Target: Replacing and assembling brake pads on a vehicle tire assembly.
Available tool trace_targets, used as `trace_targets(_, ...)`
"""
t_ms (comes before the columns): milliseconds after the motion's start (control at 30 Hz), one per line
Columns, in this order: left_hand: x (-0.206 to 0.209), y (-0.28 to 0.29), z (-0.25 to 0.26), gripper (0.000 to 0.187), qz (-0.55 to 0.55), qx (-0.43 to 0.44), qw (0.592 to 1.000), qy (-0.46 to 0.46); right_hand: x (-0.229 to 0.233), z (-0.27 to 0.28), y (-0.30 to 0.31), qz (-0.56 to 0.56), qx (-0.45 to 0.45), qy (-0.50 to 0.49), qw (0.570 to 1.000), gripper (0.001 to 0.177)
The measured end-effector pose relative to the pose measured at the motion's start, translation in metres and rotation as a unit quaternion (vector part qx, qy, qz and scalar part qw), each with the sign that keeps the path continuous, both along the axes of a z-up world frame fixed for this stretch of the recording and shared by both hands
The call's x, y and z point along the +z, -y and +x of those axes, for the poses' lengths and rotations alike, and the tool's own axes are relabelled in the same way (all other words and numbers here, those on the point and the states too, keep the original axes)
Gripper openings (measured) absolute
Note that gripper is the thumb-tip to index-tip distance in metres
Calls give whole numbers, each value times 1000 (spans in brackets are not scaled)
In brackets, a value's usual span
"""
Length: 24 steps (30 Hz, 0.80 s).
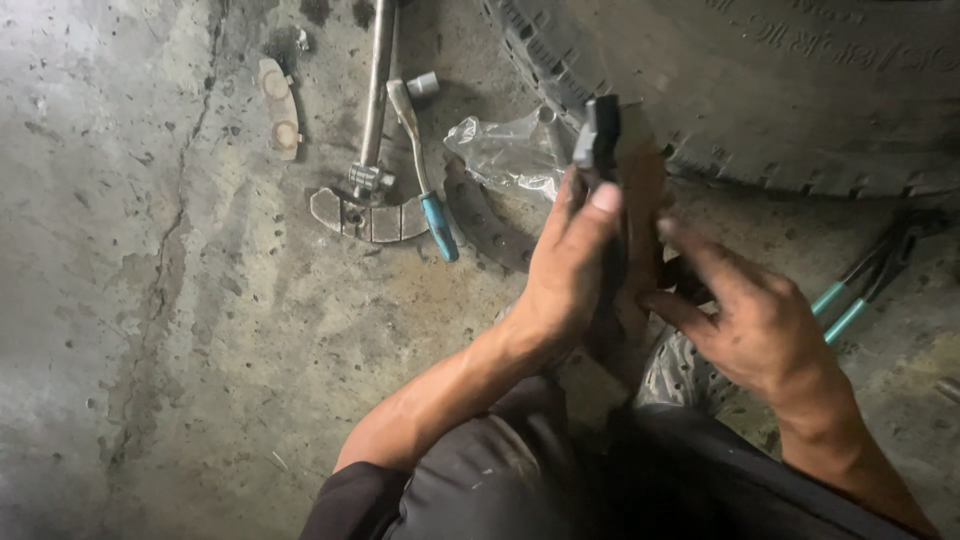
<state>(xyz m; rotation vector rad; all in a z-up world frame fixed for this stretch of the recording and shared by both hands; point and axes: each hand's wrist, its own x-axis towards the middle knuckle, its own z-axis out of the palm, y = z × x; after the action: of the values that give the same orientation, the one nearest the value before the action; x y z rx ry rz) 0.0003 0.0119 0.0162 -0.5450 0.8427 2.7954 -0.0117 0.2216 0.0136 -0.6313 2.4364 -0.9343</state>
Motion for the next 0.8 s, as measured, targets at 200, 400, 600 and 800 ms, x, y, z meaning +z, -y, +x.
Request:
trace_targets(200, -14, -4, 6, 65, -202, -40, 979, -3, 19, -7, 10, -62, 65, -151, 984, 64)
trace_targets(400, -14, -12, 11, 67, -157, -100, 982, -19, 36, -31, 21, -30, -136, -97, 986, 55)
trace_targets(600, -9, -14, 11, 74, -99, -131, 985, -50, 21, -28, 21, -72, -40, -141, 987, 61)
trace_targets(800, -2, -7, 10, 76, -193, -205, 957, -66, 24, -26, 19, -97, -63, -139, 984, 56)
